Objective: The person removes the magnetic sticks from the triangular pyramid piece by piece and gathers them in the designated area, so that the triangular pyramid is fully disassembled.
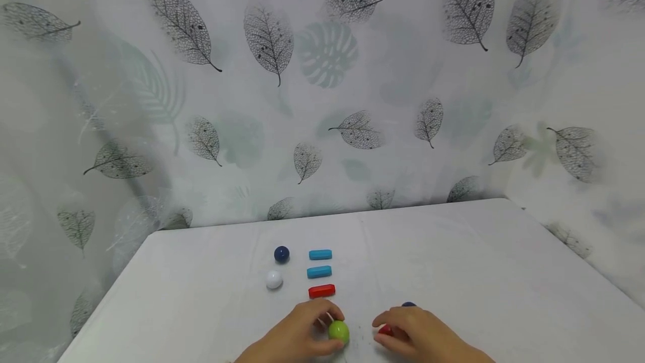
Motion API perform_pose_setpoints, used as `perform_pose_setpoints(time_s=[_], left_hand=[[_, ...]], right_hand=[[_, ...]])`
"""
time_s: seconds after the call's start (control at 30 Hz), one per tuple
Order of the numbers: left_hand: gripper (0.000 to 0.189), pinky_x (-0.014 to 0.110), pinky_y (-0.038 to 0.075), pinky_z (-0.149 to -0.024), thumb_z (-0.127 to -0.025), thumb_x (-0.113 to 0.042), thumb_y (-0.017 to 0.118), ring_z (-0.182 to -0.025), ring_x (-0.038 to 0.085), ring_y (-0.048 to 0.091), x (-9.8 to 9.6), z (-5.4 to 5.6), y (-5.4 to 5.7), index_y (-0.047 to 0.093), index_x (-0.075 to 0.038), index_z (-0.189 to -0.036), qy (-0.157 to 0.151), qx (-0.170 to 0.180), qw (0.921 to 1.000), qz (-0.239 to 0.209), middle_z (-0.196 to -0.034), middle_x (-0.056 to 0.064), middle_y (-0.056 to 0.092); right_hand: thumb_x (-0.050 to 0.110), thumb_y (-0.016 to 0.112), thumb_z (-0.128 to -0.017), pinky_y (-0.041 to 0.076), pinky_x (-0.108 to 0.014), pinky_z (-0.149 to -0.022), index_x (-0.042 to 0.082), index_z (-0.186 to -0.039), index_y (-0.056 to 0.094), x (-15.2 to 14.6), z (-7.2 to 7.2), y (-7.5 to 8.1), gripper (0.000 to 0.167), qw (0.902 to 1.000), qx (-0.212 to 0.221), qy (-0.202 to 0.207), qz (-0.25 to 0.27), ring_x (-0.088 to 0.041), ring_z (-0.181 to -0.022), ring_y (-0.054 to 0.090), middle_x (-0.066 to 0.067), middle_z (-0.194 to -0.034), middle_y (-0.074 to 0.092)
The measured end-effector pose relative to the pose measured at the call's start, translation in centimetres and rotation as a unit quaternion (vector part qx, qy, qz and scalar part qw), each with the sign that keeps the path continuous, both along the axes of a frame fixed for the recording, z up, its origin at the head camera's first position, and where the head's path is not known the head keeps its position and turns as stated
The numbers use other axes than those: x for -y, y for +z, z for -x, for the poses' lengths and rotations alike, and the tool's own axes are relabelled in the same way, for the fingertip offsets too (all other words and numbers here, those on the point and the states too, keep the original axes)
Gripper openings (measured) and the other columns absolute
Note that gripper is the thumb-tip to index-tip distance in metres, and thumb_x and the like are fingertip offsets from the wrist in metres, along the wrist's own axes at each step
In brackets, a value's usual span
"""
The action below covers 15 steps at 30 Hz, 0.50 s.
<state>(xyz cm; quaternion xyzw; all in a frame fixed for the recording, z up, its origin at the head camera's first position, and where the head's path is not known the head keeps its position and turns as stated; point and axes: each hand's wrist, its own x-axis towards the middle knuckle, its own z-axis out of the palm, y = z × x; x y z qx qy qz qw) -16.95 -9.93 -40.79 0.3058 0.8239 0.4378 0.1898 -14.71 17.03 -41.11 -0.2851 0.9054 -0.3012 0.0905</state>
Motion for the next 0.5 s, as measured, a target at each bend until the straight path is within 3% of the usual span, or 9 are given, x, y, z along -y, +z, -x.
perform_pose_setpoints(time_s=[0.13, 0.27, 0.37, 0.5], left_hand=[[0.027, 0.019, 0.050, -0.083, -0.088, -0.024, 0.073, -0.091, 0.000, 0.054, 1.5, 0.1, -0.1, 0.062, -0.015, -0.110, 0.020, -0.025, 0.9995, 0.003, -0.101, -0.014, 0.059], [0.028, 0.020, 0.050, -0.083, -0.087, -0.024, 0.074, -0.091, 0.001, 0.055, 2.8, 0.2, -0.2, 0.061, -0.014, -0.110, 0.030, -0.047, 0.9984, 0.003, -0.102, -0.012, 0.058], [0.030, 0.020, 0.051, -0.084, -0.087, -0.025, 0.074, -0.092, 0.002, 0.056, 3.6, 0.4, -0.1, 0.061, -0.014, -0.111, 0.046, -0.059, 0.9972, 0.009, -0.102, -0.012, 0.059], [0.031, 0.022, 0.052, -0.080, -0.086, -0.026, 0.075, -0.090, 0.004, 0.057, 5.0, 0.9, 0.1, 0.061, -0.013, -0.110, 0.071, -0.102, 0.9919, 0.027, -0.103, -0.009, 0.060]], right_hand=[[0.039, 0.061, -0.095, 0.048, -0.018, -0.063, 0.010, -0.112, 0.069, 0.1, 0.0, 0.2, 0.035, 0.9995, 0.028, -0.015, 0.003, 0.002, -0.068, 0.047, 0.018, -0.077, 0.055], [0.041, 0.049, -0.101, 0.054, -0.027, -0.074, 0.016, -0.118, 0.067, 0.0, 0.0, 0.3, 0.035, 0.9994, 0.025, -0.019, -0.012, 0.000, -0.081, 0.054, 0.016, -0.093, 0.063], [0.034, 0.044, -0.102, 0.055, -0.031, -0.078, 0.018, -0.123, 0.062, -0.1, 0.1, 0.3, 0.031, 0.9999, 0.009, 0.000, -0.009, 0.000, -0.088, 0.054, 0.012, -0.106, 0.064], [0.017, 0.048, -0.093, 0.047, -0.021, -0.066, 0.019, -0.115, 0.058, -0.3, -0.1, 0.4, 0.025, 0.9986, -0.014, 0.046, 0.020, 0.003, -0.079, 0.048, 0.015, -0.091, 0.056]])
